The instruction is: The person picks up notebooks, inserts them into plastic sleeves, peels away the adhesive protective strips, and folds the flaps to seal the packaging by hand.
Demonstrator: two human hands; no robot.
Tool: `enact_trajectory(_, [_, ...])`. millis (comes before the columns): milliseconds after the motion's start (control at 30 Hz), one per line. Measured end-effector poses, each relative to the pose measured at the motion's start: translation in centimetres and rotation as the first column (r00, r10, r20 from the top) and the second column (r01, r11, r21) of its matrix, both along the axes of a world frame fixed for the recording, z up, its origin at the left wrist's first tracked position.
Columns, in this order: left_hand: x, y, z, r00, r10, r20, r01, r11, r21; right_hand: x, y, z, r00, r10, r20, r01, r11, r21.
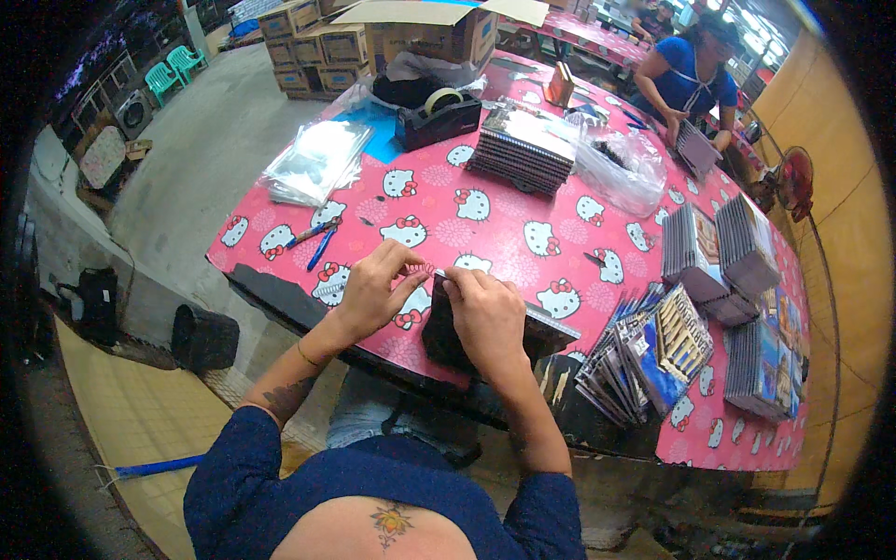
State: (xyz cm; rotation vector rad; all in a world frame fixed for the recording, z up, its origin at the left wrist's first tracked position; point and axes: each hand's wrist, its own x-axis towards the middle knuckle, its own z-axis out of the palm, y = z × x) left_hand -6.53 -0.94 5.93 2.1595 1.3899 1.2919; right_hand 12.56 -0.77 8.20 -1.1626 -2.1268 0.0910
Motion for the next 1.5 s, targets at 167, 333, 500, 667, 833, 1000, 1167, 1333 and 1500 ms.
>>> enact_trajectory(167, [0.0,0.1,1.5,0.982,-0.187,0.018,0.186,0.982,0.016,0.6,0.2,-0.1,1.000,0.003,-0.019,-0.005,0.995,-0.096])
enact_trajectory(333, [-0.1,1.3,0.5,0.975,-0.221,-0.009,0.218,0.966,-0.136,0.7,0.1,0.2,0.998,0.055,-0.040,-0.058,0.996,-0.063])
enact_trajectory(500, [-0.2,1.2,1.7,0.960,-0.280,-0.024,0.274,0.951,-0.143,1.0,0.1,0.7,0.997,0.010,-0.076,-0.033,0.951,-0.307])
enact_trajectory(667, [-0.9,2.7,0.6,0.913,-0.356,-0.200,0.352,0.934,-0.057,1.7,0.7,-0.2,0.987,0.137,-0.078,-0.146,0.981,-0.128])
enact_trajectory(833, [0.3,1.8,2.1,0.927,-0.292,-0.236,0.302,0.953,0.004,2.6,-0.4,1.6,0.992,-0.001,0.124,-0.005,0.999,0.054])
enact_trajectory(1000, [0.6,3.1,1.4,0.883,-0.184,-0.432,0.232,0.971,0.062,3.0,-0.2,1.2,0.998,-0.004,0.056,0.012,0.991,-0.135])
enact_trajectory(1167, [4.8,-1.0,-5.7,0.788,0.232,-0.570,-0.062,0.951,0.301,2.9,0.4,0.4,0.997,-0.014,0.072,0.024,0.990,-0.137])
enact_trajectory(1333, [4.7,-1.1,-7.4,0.733,0.299,-0.611,-0.080,0.930,0.360,3.7,0.2,0.5,0.993,0.092,0.081,-0.075,0.980,-0.184])
enact_trajectory(1500, [4.1,-4.3,-9.0,0.809,0.118,-0.576,0.097,0.939,0.329,5.8,-1.5,0.4,0.988,-0.048,0.149,0.043,0.998,0.034])
